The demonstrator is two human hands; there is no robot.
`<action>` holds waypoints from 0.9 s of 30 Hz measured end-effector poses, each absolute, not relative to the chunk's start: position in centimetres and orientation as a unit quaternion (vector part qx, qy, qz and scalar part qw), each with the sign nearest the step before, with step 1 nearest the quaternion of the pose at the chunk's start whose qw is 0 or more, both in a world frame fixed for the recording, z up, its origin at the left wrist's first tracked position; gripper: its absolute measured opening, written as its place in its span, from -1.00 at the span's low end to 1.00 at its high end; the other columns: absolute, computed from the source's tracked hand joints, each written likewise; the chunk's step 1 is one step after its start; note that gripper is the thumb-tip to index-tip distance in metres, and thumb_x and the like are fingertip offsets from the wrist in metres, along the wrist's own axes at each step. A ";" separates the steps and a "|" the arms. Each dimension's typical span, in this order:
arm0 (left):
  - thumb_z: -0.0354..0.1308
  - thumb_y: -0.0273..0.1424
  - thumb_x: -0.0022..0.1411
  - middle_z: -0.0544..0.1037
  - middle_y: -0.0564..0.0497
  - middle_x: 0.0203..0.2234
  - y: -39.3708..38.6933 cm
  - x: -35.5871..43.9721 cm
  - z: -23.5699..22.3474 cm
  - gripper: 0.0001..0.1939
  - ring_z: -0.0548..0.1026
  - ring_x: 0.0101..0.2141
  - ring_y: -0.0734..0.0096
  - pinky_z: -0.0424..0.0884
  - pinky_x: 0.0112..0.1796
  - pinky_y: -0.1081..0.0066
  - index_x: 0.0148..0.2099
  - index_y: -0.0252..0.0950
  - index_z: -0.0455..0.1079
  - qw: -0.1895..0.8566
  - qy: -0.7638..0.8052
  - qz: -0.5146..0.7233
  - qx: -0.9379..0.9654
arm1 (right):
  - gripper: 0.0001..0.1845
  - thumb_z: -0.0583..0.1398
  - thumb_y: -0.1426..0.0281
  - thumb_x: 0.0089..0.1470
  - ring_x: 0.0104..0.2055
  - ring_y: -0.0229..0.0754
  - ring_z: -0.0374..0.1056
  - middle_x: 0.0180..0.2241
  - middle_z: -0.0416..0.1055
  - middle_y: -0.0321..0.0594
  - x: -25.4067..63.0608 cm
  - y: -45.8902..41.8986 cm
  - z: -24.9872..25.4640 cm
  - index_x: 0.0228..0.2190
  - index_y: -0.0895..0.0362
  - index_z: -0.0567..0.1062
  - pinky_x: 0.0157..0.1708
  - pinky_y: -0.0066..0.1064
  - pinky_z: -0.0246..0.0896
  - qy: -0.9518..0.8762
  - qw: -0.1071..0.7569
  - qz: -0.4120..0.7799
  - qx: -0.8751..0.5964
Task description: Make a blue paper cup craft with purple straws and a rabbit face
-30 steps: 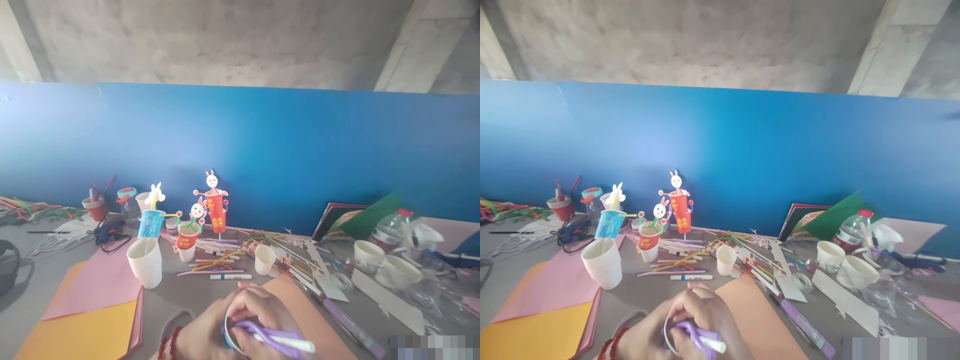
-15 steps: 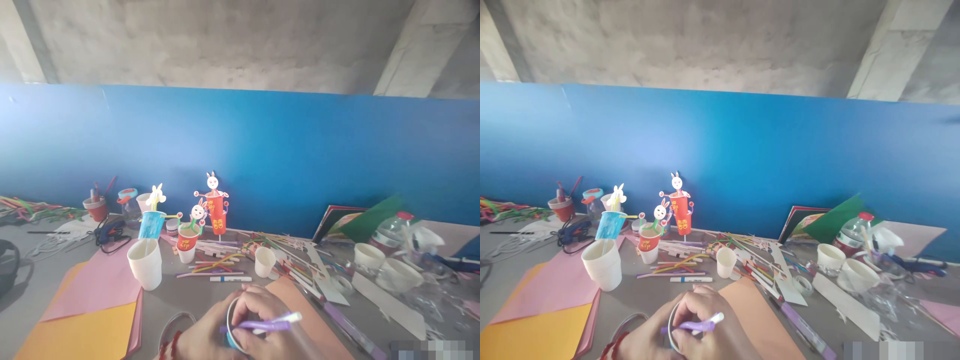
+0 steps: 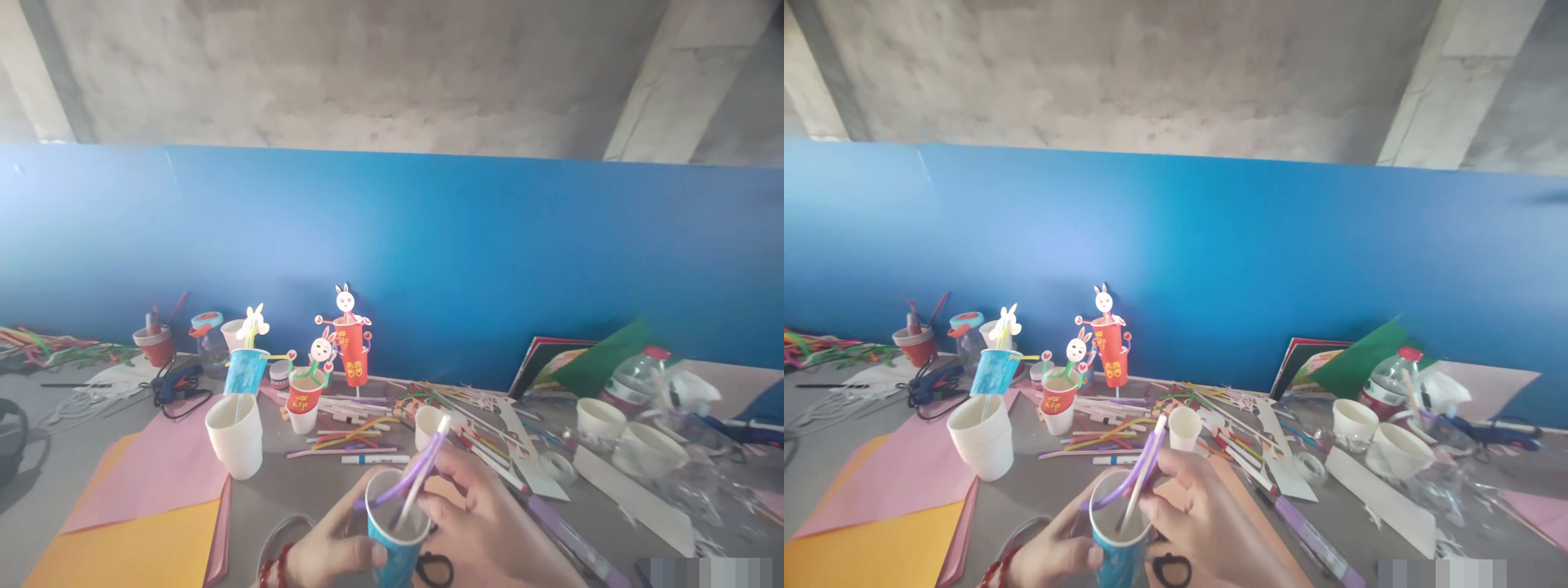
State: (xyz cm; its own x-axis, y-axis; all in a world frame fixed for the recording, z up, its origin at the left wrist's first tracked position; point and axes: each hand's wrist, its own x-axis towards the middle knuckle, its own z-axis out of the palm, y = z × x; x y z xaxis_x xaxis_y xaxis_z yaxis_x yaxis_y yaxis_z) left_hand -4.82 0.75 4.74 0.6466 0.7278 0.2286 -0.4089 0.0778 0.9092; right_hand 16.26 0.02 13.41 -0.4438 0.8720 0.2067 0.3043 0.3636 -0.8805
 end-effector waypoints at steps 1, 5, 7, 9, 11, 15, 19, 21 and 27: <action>0.40 -0.16 0.05 0.51 -0.09 0.00 0.7 -4.7 4.8 -0.32 0.43 0.03 -0.02 0.23 0.06 0.08 0.20 -0.15 0.34 0.714 0.143 0.395 0.560 | -0.81 0.16 0.42 0.13 -0.18 -0.06 0.47 -0.30 0.57 -0.26 16.1 0.0 13.4 -0.28 0.03 0.58 -0.19 -0.36 0.37 -0.755 0.348 0.392 -0.395; 0.39 -0.10 0.08 0.41 -0.13 0.13 0.8 -4.5 4.6 -0.26 0.36 0.12 -0.05 0.18 0.13 0.04 0.25 -0.13 0.27 0.675 0.155 0.410 0.593 | -0.80 0.16 0.48 0.15 -0.22 -0.14 0.46 -0.31 0.56 -0.31 15.6 -0.1 13.3 -0.29 0.02 0.57 -0.19 -0.42 0.33 -0.775 0.331 0.358 -0.402; 0.40 -0.07 0.06 0.40 -0.14 0.13 0.9 -4.5 4.3 -0.19 0.36 0.12 -0.04 0.19 0.13 0.05 0.28 -0.10 0.20 0.649 0.172 0.435 0.600 | -0.83 0.17 0.50 0.16 -0.21 -0.16 0.46 -0.29 0.56 -0.33 15.6 -0.2 13.4 -0.30 0.03 0.55 -0.18 -0.45 0.30 -0.788 0.314 0.347 -0.400; 0.43 -0.05 0.01 0.43 -0.13 0.07 0.9 -4.5 4.2 -0.15 0.39 0.08 -0.02 0.23 0.10 0.09 0.28 -0.10 0.18 0.597 0.186 0.463 0.628 | -0.86 0.17 0.47 0.20 -0.20 -0.16 0.45 -0.26 0.55 -0.32 15.6 -0.2 13.5 -0.30 0.04 0.53 -0.19 -0.46 0.28 -0.796 0.299 0.343 -0.399; 0.44 -0.04 0.00 0.48 -0.12 0.00 0.9 -4.5 4.4 -0.18 0.44 0.01 0.03 0.29 0.05 0.16 0.24 -0.12 0.22 0.548 0.186 0.473 0.664 | -0.89 0.16 0.44 0.24 -0.19 -0.16 0.44 -0.25 0.53 -0.31 15.7 -0.3 13.7 -0.29 0.04 0.51 -0.20 -0.47 0.27 -0.800 0.292 0.342 -0.396; 0.39 -0.03 0.06 0.51 -0.14 0.03 0.7 -4.2 5.1 -0.28 0.48 0.00 0.03 0.36 0.01 0.22 0.21 -0.11 0.28 0.523 0.152 0.472 0.693 | -0.87 0.13 0.38 0.31 -0.18 -0.17 0.42 -0.25 0.50 -0.31 15.6 -0.7 14.3 -0.27 0.01 0.49 -0.17 -0.47 0.25 -0.810 0.294 0.336 -0.380; 0.40 -0.04 0.05 0.47 -0.15 0.12 0.6 -4.1 5.1 -0.23 0.42 0.12 -0.08 0.33 0.10 0.16 0.25 -0.09 0.28 0.526 0.152 0.490 0.678 | -0.85 0.11 0.38 0.33 -0.17 -0.16 0.41 -0.25 0.49 -0.30 15.2 -0.7 14.4 -0.22 -0.02 0.50 -0.16 -0.45 0.25 -0.822 0.303 0.311 -0.369; 0.42 -0.05 0.04 0.46 -0.14 0.14 0.6 -4.1 4.9 -0.21 0.41 0.13 -0.09 0.31 0.12 0.14 0.27 -0.08 0.26 0.517 0.162 0.496 0.679 | -0.84 0.11 0.35 0.33 -0.17 -0.15 0.42 -0.26 0.48 -0.28 15.2 -0.5 14.0 -0.20 -0.03 0.51 -0.18 -0.43 0.26 -0.818 0.318 0.299 -0.375; 0.42 -0.05 0.02 0.49 -0.13 0.11 0.7 -4.3 4.0 -0.18 0.43 0.10 -0.08 0.34 0.10 0.15 0.29 -0.06 0.26 0.525 0.165 0.494 0.673 | -0.84 0.10 0.28 0.34 -0.15 -0.17 0.46 -0.20 0.50 -0.28 15.7 -0.4 12.6 -0.16 -0.04 0.48 -0.16 -0.45 0.29 -0.795 0.342 0.330 -0.377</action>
